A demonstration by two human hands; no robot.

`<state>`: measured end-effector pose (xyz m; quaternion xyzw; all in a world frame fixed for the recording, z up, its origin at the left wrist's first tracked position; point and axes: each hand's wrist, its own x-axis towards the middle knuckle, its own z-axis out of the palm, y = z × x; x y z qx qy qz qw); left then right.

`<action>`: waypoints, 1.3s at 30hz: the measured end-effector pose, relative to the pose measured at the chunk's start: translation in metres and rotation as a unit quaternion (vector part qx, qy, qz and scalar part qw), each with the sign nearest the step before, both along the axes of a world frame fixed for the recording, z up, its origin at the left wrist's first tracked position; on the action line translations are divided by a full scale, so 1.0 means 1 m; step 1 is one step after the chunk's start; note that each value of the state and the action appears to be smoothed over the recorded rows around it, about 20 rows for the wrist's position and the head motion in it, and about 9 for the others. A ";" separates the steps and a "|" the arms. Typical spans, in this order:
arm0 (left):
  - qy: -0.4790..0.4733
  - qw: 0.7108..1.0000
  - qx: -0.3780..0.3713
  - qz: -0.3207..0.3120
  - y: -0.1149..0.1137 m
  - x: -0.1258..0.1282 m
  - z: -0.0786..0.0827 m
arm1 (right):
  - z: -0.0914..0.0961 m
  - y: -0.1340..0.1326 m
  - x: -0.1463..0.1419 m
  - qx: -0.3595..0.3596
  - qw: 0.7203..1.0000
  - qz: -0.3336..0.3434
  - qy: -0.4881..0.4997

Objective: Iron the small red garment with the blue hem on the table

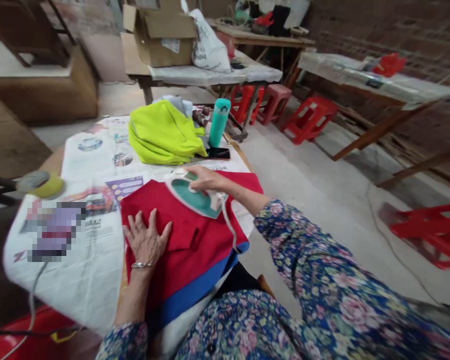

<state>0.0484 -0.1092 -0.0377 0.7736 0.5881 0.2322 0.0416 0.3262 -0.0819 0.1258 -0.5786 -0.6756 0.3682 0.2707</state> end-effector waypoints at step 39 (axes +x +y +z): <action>0.036 0.996 -0.080 -0.028 0.170 0.051 0.046 | 0.015 -0.053 0.046 -0.101 0.987 -0.129 -0.007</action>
